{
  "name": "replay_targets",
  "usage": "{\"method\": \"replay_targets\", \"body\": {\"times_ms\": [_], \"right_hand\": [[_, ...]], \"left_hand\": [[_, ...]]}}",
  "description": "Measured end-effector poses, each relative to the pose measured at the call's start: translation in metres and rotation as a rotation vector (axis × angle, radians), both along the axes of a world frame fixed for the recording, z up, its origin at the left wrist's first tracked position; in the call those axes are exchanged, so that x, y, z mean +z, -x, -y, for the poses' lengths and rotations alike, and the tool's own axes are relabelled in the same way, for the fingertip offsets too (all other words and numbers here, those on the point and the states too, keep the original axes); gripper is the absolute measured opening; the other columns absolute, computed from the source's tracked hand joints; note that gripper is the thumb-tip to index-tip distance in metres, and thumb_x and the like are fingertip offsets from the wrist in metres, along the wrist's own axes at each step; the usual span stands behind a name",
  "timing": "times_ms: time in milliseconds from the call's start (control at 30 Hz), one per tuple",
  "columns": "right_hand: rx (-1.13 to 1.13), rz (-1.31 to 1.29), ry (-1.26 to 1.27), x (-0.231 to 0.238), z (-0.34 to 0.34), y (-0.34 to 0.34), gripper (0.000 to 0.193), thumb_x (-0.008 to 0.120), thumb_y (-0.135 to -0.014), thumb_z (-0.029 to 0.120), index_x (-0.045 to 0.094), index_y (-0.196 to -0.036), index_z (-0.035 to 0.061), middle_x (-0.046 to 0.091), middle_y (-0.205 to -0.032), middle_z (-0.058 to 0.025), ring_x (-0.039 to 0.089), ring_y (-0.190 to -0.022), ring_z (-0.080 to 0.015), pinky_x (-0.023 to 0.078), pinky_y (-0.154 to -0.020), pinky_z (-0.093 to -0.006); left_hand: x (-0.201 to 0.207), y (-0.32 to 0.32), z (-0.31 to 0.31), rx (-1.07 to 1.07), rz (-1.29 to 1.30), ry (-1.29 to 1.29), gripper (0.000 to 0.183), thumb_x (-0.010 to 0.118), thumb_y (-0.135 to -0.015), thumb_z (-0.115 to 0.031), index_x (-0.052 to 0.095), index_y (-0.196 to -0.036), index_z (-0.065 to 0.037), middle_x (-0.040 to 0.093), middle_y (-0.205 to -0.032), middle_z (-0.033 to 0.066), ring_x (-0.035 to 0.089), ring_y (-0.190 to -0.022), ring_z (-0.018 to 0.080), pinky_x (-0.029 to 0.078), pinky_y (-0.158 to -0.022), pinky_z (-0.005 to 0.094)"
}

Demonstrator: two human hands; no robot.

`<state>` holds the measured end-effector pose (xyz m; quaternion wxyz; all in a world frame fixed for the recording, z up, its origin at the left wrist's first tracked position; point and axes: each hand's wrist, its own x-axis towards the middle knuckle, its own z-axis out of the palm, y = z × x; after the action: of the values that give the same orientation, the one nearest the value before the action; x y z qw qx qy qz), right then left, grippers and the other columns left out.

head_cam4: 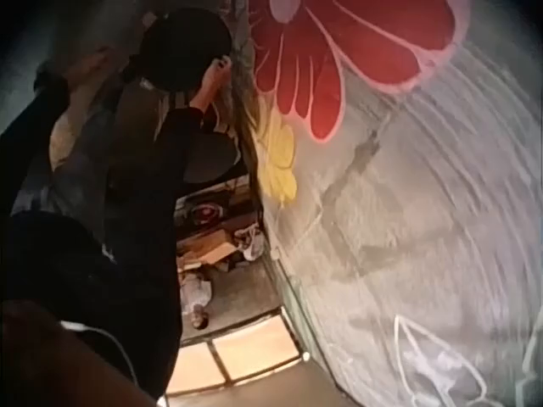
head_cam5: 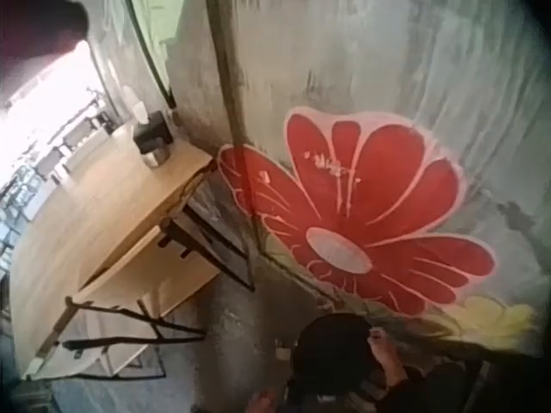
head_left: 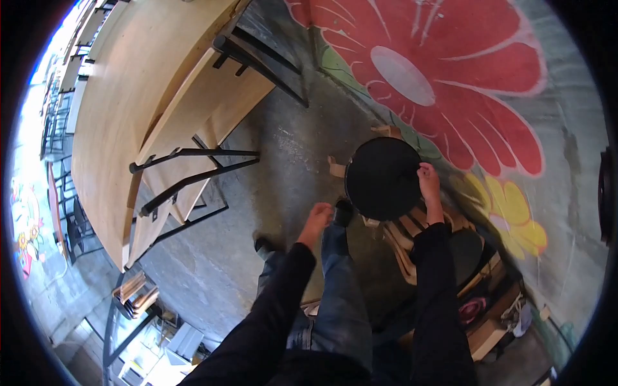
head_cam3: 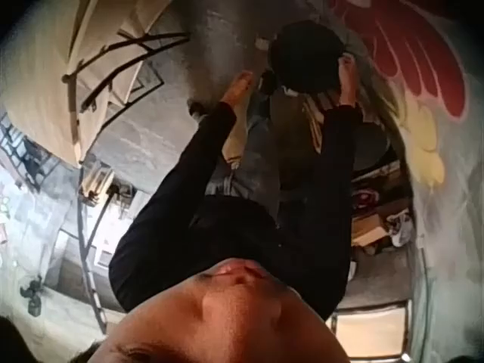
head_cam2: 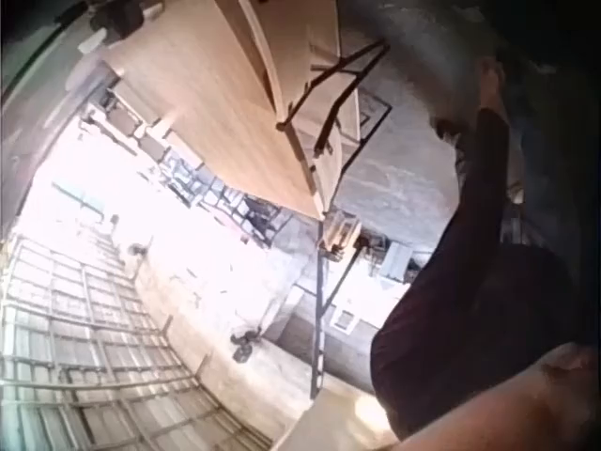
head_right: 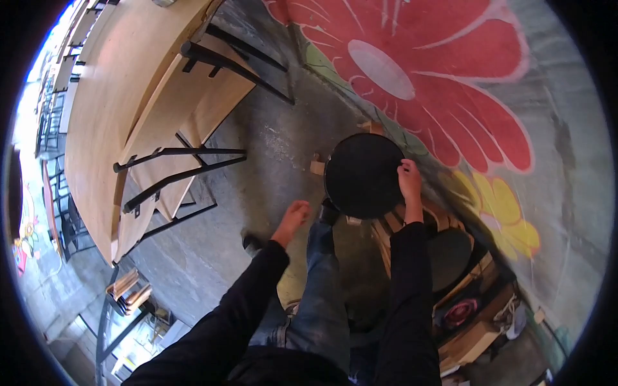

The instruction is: Picking up wooden stools and placing them upside down on top of dining tables in a cafe setting.

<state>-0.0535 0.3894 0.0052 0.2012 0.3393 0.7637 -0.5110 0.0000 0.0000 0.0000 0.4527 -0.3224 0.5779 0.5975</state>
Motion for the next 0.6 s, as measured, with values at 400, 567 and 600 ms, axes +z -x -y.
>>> {"method": "replay_targets", "body": {"times_ms": [400, 567, 600], "right_hand": [[0.200, -0.348, -0.255, -0.009, -0.005, 0.026, 0.040, 0.055, -0.098, 0.034, 0.063, -0.112, -0.0022, 0.068, -0.098, -0.0154, 0.063, -0.095, -0.0236, 0.046, -0.087, -0.0316], [0.232, -0.242, -0.099, 0.105, 0.107, -0.009, 0.029, 0.058, -0.096, 0.026, 0.062, -0.108, 0.0000, 0.060, -0.095, -0.0051, 0.056, -0.089, -0.0160, 0.046, -0.084, -0.0294], [0.218, -0.247, -0.062, 0.116, 0.122, -0.020, 0.030, 0.058, -0.096, 0.026, 0.062, -0.111, 0.0006, 0.062, -0.101, -0.0067, 0.057, -0.093, -0.0181, 0.046, -0.087, -0.0307]], "left_hand": [[-0.006, 0.013, -0.081, 0.234, -0.072, -0.122, 0.070, 0.063, -0.086, -0.046, 0.041, -0.139, -0.005, 0.055, -0.128, 0.0085, 0.049, -0.117, 0.0214, 0.039, -0.097, 0.0360], [0.024, -0.072, 0.014, 0.709, -0.020, -0.168, 0.030, 0.063, -0.093, -0.029, 0.060, -0.114, -0.009, 0.063, -0.104, 0.0004, 0.058, -0.094, 0.0113, 0.044, -0.081, 0.0261], [0.044, -0.086, 0.029, 0.785, -0.023, -0.228, 0.026, 0.062, -0.094, -0.028, 0.061, -0.112, -0.010, 0.062, -0.103, -0.0006, 0.057, -0.094, 0.0095, 0.044, -0.079, 0.0257]]}}
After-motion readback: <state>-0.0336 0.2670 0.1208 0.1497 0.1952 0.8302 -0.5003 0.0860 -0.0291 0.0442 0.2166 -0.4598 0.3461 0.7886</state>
